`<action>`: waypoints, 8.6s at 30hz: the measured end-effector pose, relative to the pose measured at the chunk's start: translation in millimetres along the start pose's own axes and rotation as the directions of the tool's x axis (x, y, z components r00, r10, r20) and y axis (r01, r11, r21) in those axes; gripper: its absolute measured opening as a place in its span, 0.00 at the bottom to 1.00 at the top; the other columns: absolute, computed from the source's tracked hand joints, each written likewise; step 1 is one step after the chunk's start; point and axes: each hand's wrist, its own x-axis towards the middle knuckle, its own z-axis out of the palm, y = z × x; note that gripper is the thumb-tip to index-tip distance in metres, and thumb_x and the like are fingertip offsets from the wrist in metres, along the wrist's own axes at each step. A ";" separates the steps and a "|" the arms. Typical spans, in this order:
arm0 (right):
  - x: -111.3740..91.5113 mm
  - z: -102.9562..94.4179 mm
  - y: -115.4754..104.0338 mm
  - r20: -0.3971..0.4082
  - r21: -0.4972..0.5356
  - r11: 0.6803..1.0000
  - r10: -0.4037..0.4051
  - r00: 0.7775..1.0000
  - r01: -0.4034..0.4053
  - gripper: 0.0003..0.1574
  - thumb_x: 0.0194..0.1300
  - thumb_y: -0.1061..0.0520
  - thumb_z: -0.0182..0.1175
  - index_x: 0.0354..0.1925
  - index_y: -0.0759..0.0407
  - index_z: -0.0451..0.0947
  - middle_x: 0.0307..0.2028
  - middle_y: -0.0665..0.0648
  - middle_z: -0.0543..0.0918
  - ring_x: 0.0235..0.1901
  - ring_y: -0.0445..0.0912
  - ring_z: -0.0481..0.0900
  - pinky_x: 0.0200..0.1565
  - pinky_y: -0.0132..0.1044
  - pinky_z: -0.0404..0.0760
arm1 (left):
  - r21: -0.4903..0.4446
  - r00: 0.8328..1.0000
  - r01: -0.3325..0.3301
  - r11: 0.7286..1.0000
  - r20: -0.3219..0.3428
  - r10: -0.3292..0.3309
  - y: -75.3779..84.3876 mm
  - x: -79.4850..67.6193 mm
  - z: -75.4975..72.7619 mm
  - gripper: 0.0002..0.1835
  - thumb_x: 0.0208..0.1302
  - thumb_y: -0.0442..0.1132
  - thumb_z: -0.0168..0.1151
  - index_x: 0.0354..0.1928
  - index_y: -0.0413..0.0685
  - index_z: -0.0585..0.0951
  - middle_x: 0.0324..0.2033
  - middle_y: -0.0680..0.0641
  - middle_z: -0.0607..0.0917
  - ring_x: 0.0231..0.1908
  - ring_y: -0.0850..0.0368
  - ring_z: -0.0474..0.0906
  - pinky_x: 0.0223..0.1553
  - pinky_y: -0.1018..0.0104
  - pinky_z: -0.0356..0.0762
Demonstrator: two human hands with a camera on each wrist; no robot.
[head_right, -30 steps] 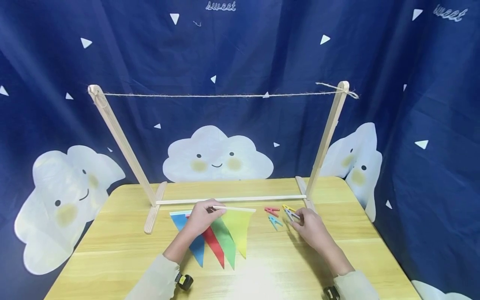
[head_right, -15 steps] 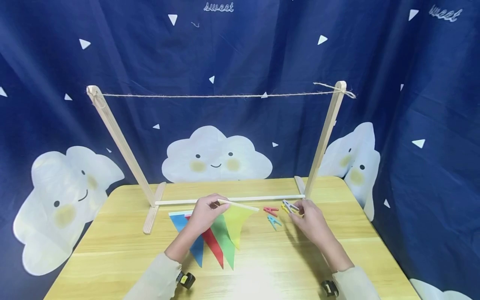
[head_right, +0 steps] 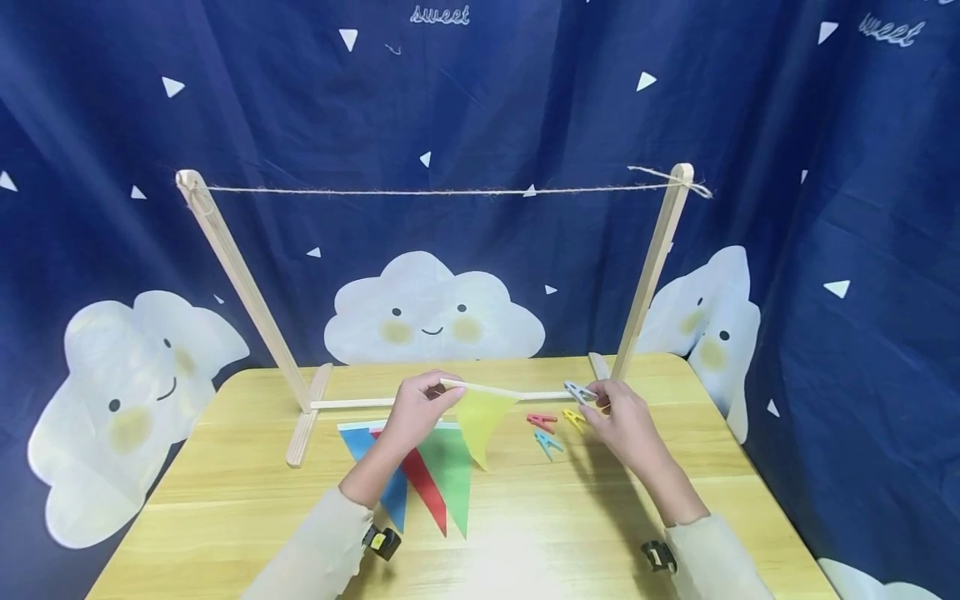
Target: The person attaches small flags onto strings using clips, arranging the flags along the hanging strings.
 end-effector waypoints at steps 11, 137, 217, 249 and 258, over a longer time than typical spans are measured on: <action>16.2 -11.3 -7.9 -0.064 -0.010 1.000 -0.013 0.998 0.012 0.15 0.62 0.65 0.69 0.48 0.68 0.81 0.36 0.61 0.83 0.36 0.52 0.83 0.39 0.44 0.85 | -0.032 0.999 -0.011 0.999 -0.052 0.009 14.6 14.7 1.5 0.06 0.67 0.40 0.72 0.43 0.49 0.91 0.36 0.47 0.89 0.28 0.57 0.77 0.28 0.69 0.76; 128.7 -190.6 -92.4 -0.426 0.107 0.988 -0.052 0.903 0.108 0.25 0.62 0.65 0.72 0.57 0.66 0.81 0.41 0.34 0.75 0.42 0.31 0.77 0.48 0.14 0.74 | -0.038 0.971 -0.206 0.978 -0.132 0.200 157.5 130.2 54.2 0.05 0.68 0.42 0.71 0.38 0.48 0.89 0.25 0.51 0.83 0.29 0.61 0.75 0.31 0.72 0.72; 174.0 -242.7 -117.8 -0.204 -0.356 0.906 -0.315 0.927 0.229 0.15 0.68 0.57 0.68 0.52 0.58 0.89 0.45 0.61 0.88 0.33 0.24 0.66 0.40 0.13 0.63 | -0.381 0.963 -0.136 0.915 -0.266 0.032 202.5 160.7 109.3 0.10 0.66 0.37 0.72 0.30 0.38 0.85 0.17 0.57 0.73 0.22 0.65 0.67 0.24 0.75 0.66; 183.8 -247.8 -117.8 -0.078 -0.434 0.868 -0.301 0.951 0.239 0.13 0.68 0.59 0.69 0.50 0.61 0.89 0.46 0.63 0.89 0.36 0.38 0.73 0.38 0.14 0.62 | -0.310 0.955 -0.159 0.937 -0.289 0.066 209.7 166.5 116.6 0.19 0.67 0.39 0.71 0.21 0.44 0.76 0.15 0.57 0.69 0.20 0.65 0.64 0.23 0.75 0.63; 185.8 -246.9 -120.4 -0.038 -0.430 0.869 -0.287 0.957 0.244 0.14 0.69 0.59 0.67 0.51 0.63 0.88 0.48 0.65 0.88 0.41 0.53 0.81 0.39 0.12 0.60 | -0.350 0.958 -0.159 0.923 -0.280 0.059 208.8 167.7 117.1 0.17 0.67 0.38 0.71 0.22 0.42 0.78 0.15 0.57 0.70 0.19 0.65 0.66 0.23 0.75 0.66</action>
